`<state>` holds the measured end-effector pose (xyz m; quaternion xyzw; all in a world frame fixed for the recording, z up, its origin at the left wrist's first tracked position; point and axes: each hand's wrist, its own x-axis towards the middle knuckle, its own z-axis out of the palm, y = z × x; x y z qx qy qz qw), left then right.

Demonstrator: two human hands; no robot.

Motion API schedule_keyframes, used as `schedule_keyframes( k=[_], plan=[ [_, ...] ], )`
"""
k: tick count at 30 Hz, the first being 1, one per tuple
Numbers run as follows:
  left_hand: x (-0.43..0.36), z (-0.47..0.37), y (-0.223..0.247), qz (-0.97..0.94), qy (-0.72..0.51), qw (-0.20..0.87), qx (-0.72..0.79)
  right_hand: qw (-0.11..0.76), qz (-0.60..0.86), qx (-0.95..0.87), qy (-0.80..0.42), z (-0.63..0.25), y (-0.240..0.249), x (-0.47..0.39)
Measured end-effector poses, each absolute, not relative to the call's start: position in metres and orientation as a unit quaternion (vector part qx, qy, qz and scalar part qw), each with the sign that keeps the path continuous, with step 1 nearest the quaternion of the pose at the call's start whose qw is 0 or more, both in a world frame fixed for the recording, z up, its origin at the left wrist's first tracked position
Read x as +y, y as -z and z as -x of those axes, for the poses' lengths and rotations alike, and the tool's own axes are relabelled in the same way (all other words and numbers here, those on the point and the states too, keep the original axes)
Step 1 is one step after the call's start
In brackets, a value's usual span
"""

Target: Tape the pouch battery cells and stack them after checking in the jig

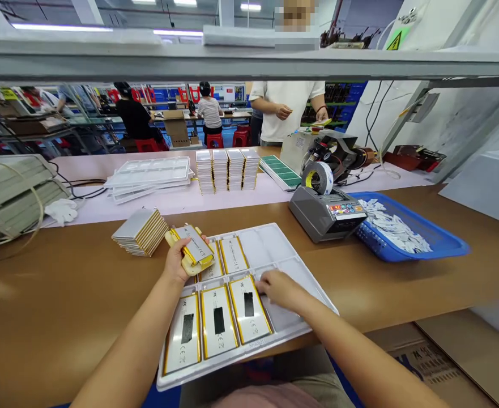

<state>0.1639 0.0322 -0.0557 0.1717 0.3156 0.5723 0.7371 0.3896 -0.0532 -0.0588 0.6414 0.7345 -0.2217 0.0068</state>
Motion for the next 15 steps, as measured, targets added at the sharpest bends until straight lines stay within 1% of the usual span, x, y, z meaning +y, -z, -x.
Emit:
schedule_keyframes(
  k=[2, 5, 6, 9, 11, 12, 14, 15],
  plan=[
    [0.030, -0.164, 0.054, -0.168, -0.566, 0.748, 0.303, -0.039, -0.632, 0.719, 0.287, -0.390, 0.062, -0.054],
    [0.024, -0.163, 0.043, -0.178, -0.559, 0.762, 0.272, -0.089, -0.632, 0.705, 0.310, -0.387, 0.060, -0.064],
    [0.022, -0.162, 0.037, -0.192, -0.561, 0.760, 0.267, -0.101, -0.618, 0.704, 0.334, -0.385, 0.058, -0.067],
    [0.018, -0.152, 0.007, -0.276, -0.567, 0.710, 0.313, -0.148, -0.534, 0.701, 0.449, -0.385, 0.057, -0.071],
    [0.024, -0.139, -0.019, -0.370, -0.559, 0.626, 0.398, -0.163, -0.498, 0.671, 0.525, -0.387, 0.062, -0.070],
    [0.030, -0.130, -0.033, -0.423, -0.547, 0.562, 0.454, -0.163, -0.493, 0.651, 0.553, -0.388, 0.065, -0.068],
    [0.049, -0.109, -0.059, -0.517, -0.484, 0.387, 0.590, -0.162, -0.500, 0.613, 0.590, -0.390, 0.070, -0.066],
    [0.059, -0.097, -0.069, -0.550, -0.422, 0.285, 0.662, -0.166, -0.506, 0.601, 0.597, -0.390, 0.072, -0.066]
  ],
)
